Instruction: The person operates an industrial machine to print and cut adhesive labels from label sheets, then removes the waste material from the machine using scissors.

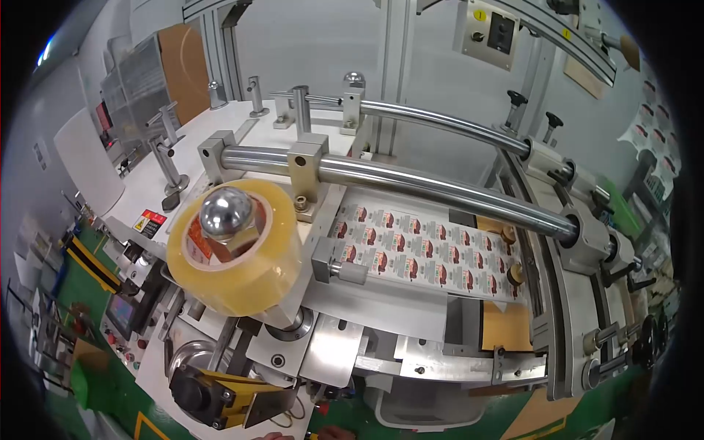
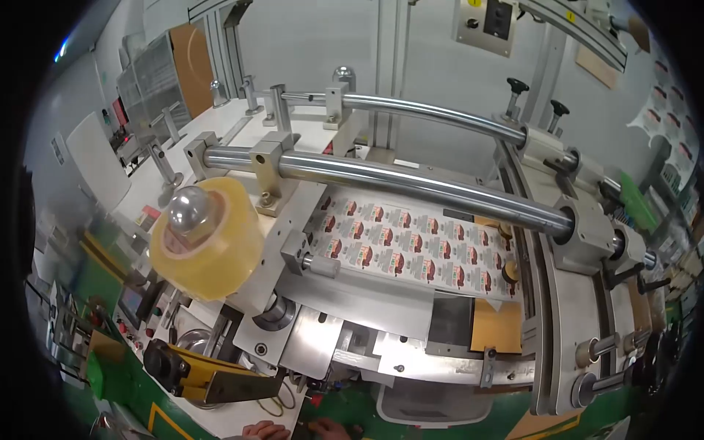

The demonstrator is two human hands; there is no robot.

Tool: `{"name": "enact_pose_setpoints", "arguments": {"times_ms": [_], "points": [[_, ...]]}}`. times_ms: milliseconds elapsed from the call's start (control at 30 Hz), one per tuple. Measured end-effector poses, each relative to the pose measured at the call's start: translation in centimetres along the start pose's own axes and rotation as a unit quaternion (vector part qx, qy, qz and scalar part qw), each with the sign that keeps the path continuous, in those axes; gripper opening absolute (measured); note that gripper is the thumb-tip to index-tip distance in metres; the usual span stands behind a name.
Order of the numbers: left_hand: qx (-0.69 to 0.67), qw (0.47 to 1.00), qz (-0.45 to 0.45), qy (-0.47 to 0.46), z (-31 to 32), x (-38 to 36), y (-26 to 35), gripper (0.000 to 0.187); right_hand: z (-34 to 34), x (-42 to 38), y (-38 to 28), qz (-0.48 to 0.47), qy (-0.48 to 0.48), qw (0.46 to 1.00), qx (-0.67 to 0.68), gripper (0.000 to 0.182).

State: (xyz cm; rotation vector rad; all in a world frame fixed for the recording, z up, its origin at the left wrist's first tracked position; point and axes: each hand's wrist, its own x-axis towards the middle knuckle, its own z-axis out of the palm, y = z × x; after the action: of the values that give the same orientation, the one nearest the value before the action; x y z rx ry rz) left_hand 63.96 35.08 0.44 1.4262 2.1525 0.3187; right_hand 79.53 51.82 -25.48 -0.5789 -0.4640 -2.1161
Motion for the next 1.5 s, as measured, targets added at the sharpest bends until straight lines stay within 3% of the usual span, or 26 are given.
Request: {"name": "enact_pose_setpoints", "arguments": {"times_ms": [33, 67, 100, 133, 167, 200, 233, 267, 300, 400, 433, 467, 533, 633, 667, 733, 767, 833, 867, 933, 967, 1133, 1267, 1333, 1400, 1500], "points": [[-0.005, 1.000, 0.004, -0.010, 0.5, -0.1, -0.6, 0.037, 1.6, 1.8, 0.7, -0.159, 0.028, 0.979, 0.127, 0.045], [-0.011, 1.000, 0.011, -0.026, 1.5, -0.6, -1.5, 0.038, 3.8, 3.0, 1.7, -0.329, 0.263, 0.901, -0.101, 0.044], [-0.019, 0.999, 0.017, -0.041, 2.7, -1.1, -2.5, 0.039, 6.0, 4.2, 2.0, -0.289, 0.510, 0.744, -0.322, 0.043], [-0.027, 0.997, 0.022, -0.066, 3.7, -1.3, -3.5, 0.040, 9.7, 6.5, 1.2, -0.220, 0.596, 0.667, -0.389, 0.042], [-0.056, 0.998, 0.015, -0.040, 2.1, -1.2, -2.5, 0.041, 12.5, 8.1, 1.0, -0.164, 0.633, 0.623, -0.429, 0.041], [0.072, 0.994, 0.083, 0.000, 3.7, -1.2, -3.4, 0.040, 14.9, 9.5, 0.9, -0.110, 0.662, 0.584, -0.456, 0.040], [-0.012, 0.983, 0.142, 0.118, 6.0, -0.9, -4.8, 0.039, 17.4, 11.1, 0.9, -0.068, 0.683, 0.562, -0.462, 0.039], [-0.096, 0.947, 0.198, 0.234, 7.6, -0.9, -5.9, 0.038, 22.6, 13.7, 0.7, -0.137, 0.724, 0.583, -0.344, 0.042], [0.089, 0.980, 0.126, 0.124, 2.4, -1.2, -1.7, 0.037, 21.2, 13.0, 1.0, -0.137, 0.721, 0.586, -0.345, 0.042], [0.093, 0.985, 0.126, 0.068, 2.0, -1.1, -2.4, 0.038, 11.0, 8.5, 2.4, -0.292, 0.663, 0.579, -0.376, 0.038], [0.120, 0.988, 0.078, 0.055, 1.5, -1.2, -1.0, 0.038, 9.6, 7.9, 2.9, -0.339, 0.640, 0.573, -0.383, 0.038], [-0.067, 0.966, 0.194, 0.155, 2.2, -0.7, -2.7, 0.034, 11.2, 8.7, 2.9, -0.361, 0.632, 0.553, -0.406, 0.029], [0.137, 0.963, 0.105, 0.209, -0.7, -1.3, 2.3, 0.046, 12.5, 8.3, 3.0, -0.264, 0.681, 0.536, -0.424, 0.027], [0.118, 0.964, 0.081, 0.223, -1.9, -1.1, 4.1, 0.042, 10.8, 7.2, 3.3, -0.314, 0.689, 0.588, -0.283, 0.025], [0.108, 0.969, 0.075, 0.209, -2.3, -1.2, 4.5, 0.041, 10.4, 7.5, 3.6, -0.392, 0.630, 0.552, -0.379, 0.023], [0.083, 0.975, 0.076, 0.194, -3.5, -1.3, 5.6, 0.041, 10.5, 7.2, 5.0, -0.380, 0.636, 0.462, -0.487, 0.022], [0.080, 0.974, 0.084, 0.194, -3.4, -1.3, 5.3, 0.042, 11.6, 7.2, 5.3, -0.382, 0.636, 0.457, -0.490, 0.022], [0.070, 0.975, 0.091, 0.188, -4.1, -1.7, 6.0, 0.050, 13.9, 7.4, 6.0, -0.395, 0.632, 0.533, -0.400, 0.021], [0.063, 0.977, 0.091, 0.183, -5.0, -1.9, 7.1, 0.055, 16.5, 10.0, 7.0, -0.363, 0.709, 0.354, -0.491, 0.020], [0.041, 0.974, 0.108, 0.193, -5.1, -2.1, 7.0, 0.060, 11.6, 7.5, 7.9, -0.383, 0.697, 0.352, -0.494, 0.023], [0.039, 0.975, 0.107, 0.192, -5.2, -2.3, 7.2, 0.059, 16.6, 10.4, 8.9, -0.330, 0.741, 0.334, -0.480, 0.028], [0.035, 0.966, 0.146, 0.212, -4.5, -3.0, 5.4, 0.053, 11.1, 9.7, 13.0, -0.336, 0.773, 0.293, -0.450, 0.035], [0.009, 0.955, 0.170, 0.241, -3.8, -3.5, 4.7, 0.051, 10.7, 10.4, 17.7, -0.254, 0.766, 0.276, -0.522, 0.037], [-0.001, 0.954, 0.166, 0.251, -3.5, -3.7, 4.5, 0.050, 11.9, 13.3, 21.0, -0.190, 0.702, 0.064, -0.684, 0.030], [0.003, 0.955, 0.164, 0.248, -3.1, -4.0, 4.5, 0.051, 10.9, 13.6, 23.1, -0.177, 0.715, 0.085, -0.671, 0.031], [0.040, 0.952, 0.163, 0.257, -2.7, -4.4, 4.4, 0.053, 9.6, 13.6, 24.8, -0.163, 0.768, 0.214, -0.582, 0.033]]}}
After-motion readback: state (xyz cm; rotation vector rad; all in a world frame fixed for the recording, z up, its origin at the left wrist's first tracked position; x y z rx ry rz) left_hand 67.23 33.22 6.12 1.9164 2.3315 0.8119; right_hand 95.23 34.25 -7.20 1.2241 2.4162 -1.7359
